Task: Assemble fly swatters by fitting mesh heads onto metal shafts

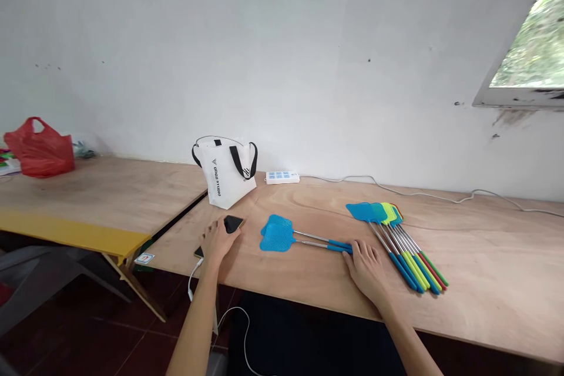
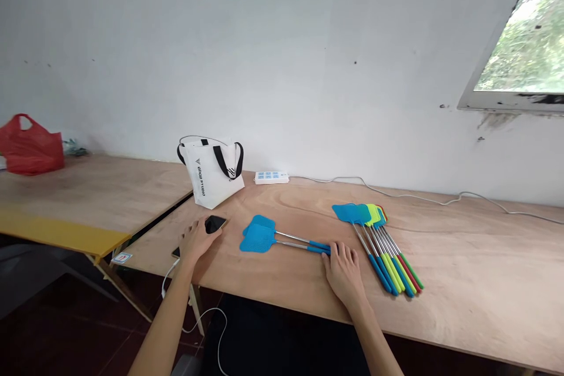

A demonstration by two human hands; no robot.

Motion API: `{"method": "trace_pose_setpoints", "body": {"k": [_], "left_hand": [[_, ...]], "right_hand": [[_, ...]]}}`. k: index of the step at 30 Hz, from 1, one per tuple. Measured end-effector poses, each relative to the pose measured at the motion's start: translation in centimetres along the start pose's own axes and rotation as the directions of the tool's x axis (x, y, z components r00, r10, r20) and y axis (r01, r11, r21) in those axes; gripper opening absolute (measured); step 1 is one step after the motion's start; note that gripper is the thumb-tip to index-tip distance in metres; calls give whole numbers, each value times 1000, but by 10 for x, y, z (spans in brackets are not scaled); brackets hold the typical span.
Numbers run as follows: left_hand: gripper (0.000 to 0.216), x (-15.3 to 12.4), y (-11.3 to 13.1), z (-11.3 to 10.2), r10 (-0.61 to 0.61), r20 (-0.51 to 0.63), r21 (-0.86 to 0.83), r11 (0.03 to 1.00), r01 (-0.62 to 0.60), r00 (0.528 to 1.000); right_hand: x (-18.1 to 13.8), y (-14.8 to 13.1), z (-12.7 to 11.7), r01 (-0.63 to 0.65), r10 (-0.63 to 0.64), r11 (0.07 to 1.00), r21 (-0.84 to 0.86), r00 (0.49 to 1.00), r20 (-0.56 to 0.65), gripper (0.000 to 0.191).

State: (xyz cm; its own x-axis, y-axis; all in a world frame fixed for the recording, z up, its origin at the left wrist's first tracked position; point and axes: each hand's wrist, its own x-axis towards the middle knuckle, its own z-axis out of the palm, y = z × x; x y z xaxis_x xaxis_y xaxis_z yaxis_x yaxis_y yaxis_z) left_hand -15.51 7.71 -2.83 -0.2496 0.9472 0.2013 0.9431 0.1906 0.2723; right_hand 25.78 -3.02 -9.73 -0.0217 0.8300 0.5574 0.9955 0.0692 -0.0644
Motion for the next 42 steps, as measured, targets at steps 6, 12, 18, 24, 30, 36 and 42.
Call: {"method": "trace_pose_setpoints", "body": {"k": [6,12,18,24,30,36,42], "left_hand": [[61,1,-1,2,4,-12,-7,1000,-4,1000],[63,0,0,1,-4,1,-2,1000,4,1000],[60,0,-2,-1,16,18,-27,1000,-16,1000],[58,-1,-3,0,22,-1,-24,999,-22,1000],[59,-2,1,-1,-6,1,12,1000,6,1000],[62,-3,1,-5,-18,18,9,1000,18,1000],[58,-5,1,-7,7,32,-5,1000,-7,999]], "right_hand": [[0,1,1,-10,10,1000,6,1000,1,26],[1,1,-3,-24,21,996,82,999,30,26],[3,-1,-9,-10,-3,983,185,998,67,28],[4,1,-8,-8,-7,970,244,998,61,35],[4,3,-6,-12,-5,975,223,997,75,36],[4,0,-5,-23,12,984,178,998,62,32],[4,1,-6,4,-17,973,230,998,54,28]]}}
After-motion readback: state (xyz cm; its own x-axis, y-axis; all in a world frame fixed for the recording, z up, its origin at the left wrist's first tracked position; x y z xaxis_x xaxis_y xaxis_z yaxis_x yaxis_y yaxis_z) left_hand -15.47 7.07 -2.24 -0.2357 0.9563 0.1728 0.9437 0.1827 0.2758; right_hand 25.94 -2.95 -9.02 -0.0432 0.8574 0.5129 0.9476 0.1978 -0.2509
